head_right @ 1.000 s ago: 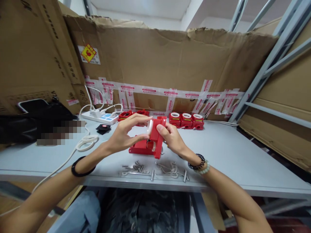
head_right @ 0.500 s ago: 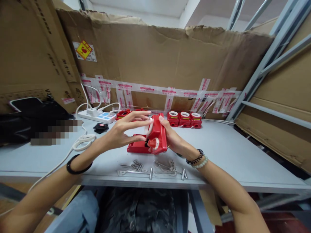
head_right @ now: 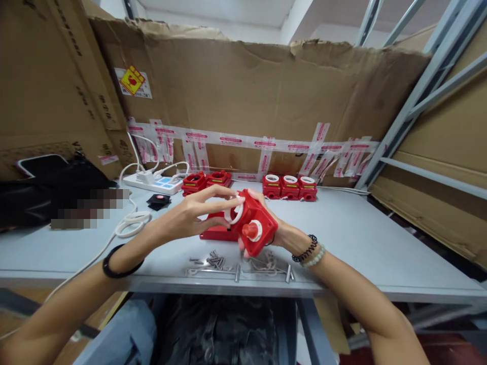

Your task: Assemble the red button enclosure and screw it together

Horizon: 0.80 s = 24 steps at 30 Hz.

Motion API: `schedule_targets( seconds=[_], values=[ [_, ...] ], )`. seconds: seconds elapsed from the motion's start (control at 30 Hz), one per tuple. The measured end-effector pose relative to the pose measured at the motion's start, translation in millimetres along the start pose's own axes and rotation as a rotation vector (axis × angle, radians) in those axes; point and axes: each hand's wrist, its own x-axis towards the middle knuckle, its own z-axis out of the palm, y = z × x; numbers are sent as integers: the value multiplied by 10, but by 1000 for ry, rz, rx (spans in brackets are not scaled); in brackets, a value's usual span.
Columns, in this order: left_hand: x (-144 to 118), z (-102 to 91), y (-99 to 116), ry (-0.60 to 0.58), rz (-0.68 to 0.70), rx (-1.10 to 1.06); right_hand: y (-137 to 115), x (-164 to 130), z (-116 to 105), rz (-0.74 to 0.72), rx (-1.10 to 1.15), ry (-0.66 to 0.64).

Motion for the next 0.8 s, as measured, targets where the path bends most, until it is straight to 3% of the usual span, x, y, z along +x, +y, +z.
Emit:
schedule_targets(
  seconds=[0.1, 0.2, 0.4, 0.43, 0.5, 0.57, 0.63, 0.7, 0.8],
  values=[
    [7, -30, 35, -73, 25, 54, 10, -6, -50, 18, -45, -46],
    [13, -2, -5, -63, 11, 46, -12, 23, -62, -24, -53, -39],
    [27, -57, -59, 190, -150, -22, -162, 8, -40, -514, 14, 276],
    [21, -89, -41, 149, -186, -44, -179, -1, -70, -564, -41, 334],
    [-7, -145, 3, -82, -246, -112, -195, -10, -173, -653, -209, 488],
    [-54, -177, 31, -346, -296, -168, -192, -4, -310, -749, -422, 722],
    [-109, -180, 26, -483, -340, -186, -186, 8, -442, -834, -687, 991],
    [-156, -163, -10, -497, -368, -176, -186, 21, -527, -865, -808, 1096],
    [-186, -119, -72, -358, -380, -128, -186, 51, -526, -861, -618, 921]
  ],
)
